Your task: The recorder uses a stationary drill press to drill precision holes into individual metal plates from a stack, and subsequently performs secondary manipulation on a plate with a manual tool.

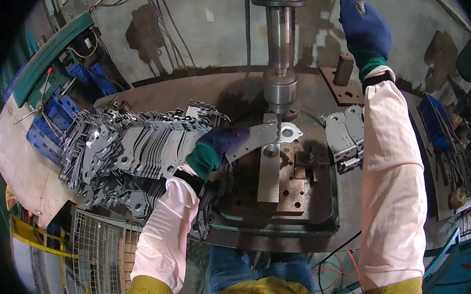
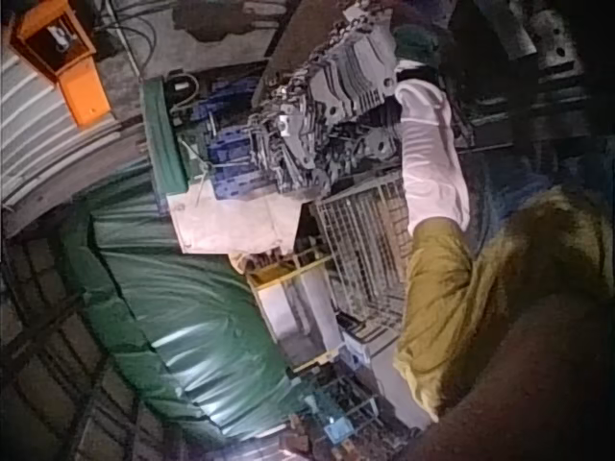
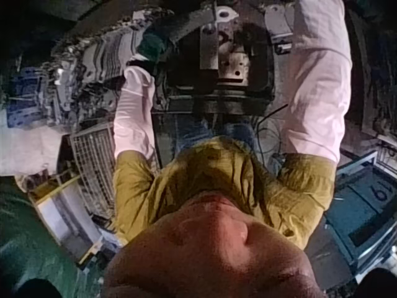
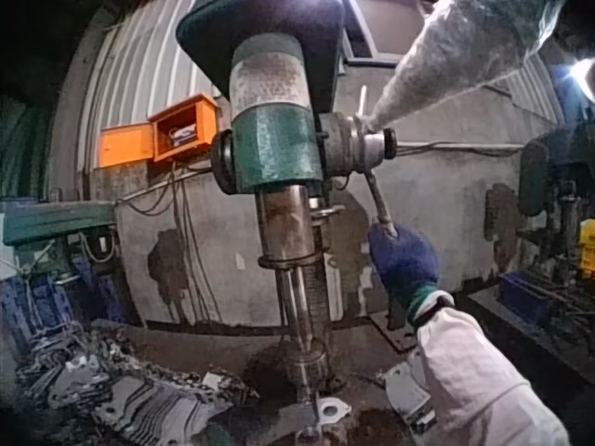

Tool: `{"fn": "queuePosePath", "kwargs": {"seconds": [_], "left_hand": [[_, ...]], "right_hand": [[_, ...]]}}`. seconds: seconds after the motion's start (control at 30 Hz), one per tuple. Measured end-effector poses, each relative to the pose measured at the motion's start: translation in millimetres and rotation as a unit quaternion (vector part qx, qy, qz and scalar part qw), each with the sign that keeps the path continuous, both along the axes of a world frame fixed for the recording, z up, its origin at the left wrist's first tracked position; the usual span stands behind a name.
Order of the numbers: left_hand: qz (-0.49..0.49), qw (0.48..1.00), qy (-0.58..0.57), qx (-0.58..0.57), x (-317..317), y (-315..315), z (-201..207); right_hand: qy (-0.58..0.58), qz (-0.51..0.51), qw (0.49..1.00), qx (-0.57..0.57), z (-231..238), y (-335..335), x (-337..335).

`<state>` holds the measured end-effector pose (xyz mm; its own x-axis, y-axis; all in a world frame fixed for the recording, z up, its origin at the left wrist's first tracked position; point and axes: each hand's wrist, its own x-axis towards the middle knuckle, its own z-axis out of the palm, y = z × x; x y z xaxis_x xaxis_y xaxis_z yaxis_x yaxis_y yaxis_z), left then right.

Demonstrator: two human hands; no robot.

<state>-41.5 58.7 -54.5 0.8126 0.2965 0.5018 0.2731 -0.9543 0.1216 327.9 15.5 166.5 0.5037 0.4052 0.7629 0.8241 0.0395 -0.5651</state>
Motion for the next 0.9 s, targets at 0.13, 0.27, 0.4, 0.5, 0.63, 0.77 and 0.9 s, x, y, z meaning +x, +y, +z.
{"fn": "queuePosePath", "kwargs": {"seconds": [0.13, 0.27, 0.4, 0.5, 0.63, 0.77, 0.9], "left_hand": [[-0.025, 1.0, -0.015, -0.009, -1, 4, -1], [0.028, 0.967, -0.012, -0.253, 1, 7, -8], [0.026, 0.977, -0.013, -0.213, 1, 8, -9], [-0.011, 1.0, 0.004, -0.009, -1, 7, -4], [-0.002, 1.0, 0.016, -0.01, -1, 5, -4], [0.031, 0.998, 0.03, -0.043, -4, 9, -13], [0.011, 1.0, 0.016, 0.022, -2, 8, -8]], "right_hand": [[0.008, 0.012, 1.0, -0.001, 1, 1, 0], [-0.002, -0.004, 1.0, 0.0, 2, 0, -1], [-0.005, -0.056, 0.998, -0.008, 7, 7, -9], [-0.02, -0.074, 0.997, -0.023, 8, 9, -8], [-0.028, -0.07, 0.997, -0.012, 6, 12, -3], [-0.025, -0.063, 0.998, -0.006, 7, 11, -7], [-0.028, -0.052, 0.998, 0.022, 4, 9, -9]]}}
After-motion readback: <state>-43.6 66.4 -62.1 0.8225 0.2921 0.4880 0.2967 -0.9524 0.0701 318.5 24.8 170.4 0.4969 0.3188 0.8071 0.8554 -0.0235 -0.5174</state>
